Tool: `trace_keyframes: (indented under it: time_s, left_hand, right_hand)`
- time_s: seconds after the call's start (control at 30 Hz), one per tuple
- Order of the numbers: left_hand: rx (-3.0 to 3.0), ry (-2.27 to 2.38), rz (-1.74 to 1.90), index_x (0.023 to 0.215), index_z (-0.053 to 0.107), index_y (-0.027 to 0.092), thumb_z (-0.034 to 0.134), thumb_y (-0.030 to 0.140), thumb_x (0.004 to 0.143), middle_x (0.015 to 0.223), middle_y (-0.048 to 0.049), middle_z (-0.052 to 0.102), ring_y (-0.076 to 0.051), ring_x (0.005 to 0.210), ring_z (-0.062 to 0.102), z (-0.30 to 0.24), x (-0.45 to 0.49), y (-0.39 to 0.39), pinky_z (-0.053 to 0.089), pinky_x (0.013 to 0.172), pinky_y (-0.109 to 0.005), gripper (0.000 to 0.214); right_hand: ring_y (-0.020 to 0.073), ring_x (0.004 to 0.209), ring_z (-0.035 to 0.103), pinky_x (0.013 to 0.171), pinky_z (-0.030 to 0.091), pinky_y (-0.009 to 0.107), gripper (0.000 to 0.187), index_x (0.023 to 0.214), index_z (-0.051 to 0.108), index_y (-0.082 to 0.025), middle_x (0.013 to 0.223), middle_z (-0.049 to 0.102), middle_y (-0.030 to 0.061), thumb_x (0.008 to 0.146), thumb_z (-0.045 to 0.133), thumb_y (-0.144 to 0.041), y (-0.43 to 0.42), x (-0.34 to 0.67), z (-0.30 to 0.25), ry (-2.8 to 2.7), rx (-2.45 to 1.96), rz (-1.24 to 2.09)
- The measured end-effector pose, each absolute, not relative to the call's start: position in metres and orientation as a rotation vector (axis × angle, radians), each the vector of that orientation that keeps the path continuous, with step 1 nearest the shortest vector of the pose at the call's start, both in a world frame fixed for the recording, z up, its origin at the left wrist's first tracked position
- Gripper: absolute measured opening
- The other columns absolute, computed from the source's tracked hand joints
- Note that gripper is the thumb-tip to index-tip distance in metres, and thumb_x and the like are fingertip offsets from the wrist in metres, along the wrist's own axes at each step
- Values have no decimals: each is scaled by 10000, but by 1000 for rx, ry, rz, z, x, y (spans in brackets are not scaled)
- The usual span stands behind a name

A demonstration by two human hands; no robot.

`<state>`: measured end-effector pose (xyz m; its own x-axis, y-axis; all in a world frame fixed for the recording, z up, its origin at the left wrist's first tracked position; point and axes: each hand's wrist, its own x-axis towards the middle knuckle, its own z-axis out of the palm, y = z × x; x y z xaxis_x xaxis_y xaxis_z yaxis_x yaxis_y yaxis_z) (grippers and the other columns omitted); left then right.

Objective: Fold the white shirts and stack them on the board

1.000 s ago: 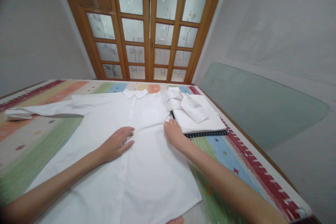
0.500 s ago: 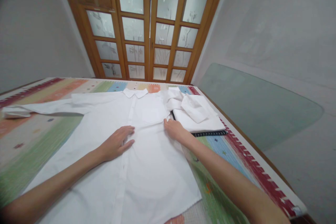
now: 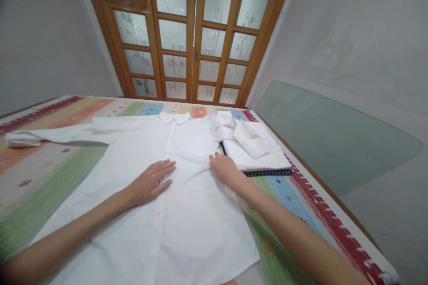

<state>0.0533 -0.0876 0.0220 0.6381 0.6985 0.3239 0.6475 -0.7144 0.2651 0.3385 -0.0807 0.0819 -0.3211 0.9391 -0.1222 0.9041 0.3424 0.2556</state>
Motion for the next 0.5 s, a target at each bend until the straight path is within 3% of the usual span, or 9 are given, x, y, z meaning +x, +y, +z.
trace_keyframes:
  time_s: [0.17, 0.3, 0.5]
  left_hand:
    - [2733, 1117, 619, 1309, 565, 190, 454, 342, 939, 1419, -94, 538, -263, 1350, 445, 23, 54, -88, 361, 1128, -496, 415]
    - [2715, 1119, 630, 1293, 579, 190, 467, 339, 933, 1404, -97, 553, -268, 1342, 454, 24, 54, -89, 370, 1122, -501, 406]
    - [2709, 1114, 665, 1293, 583, 210, 470, 346, 931, 1396, -87, 562, -263, 1334, 463, 24, 54, -89, 378, 1119, -493, 402]
  right_hand:
    - [252, 1000, 616, 757, 466, 298, 225, 1055, 591, -130, 1089, 610, 159, 872, 461, -107, -107, 341, 88, 2411, 1584, 117]
    - [254, 981, 624, 742, 449, 298, 310, 1089, 605, -127, 1139, 605, 155, 784, 552, -113, -123, 354, 97, 2405, 1498, -38]
    - [203, 934, 624, 734, 387, 263, 246, 954, 633, -156, 1007, 673, 92, 787, 494, -40, -122, 366, 94, 2461, 1541, -248]
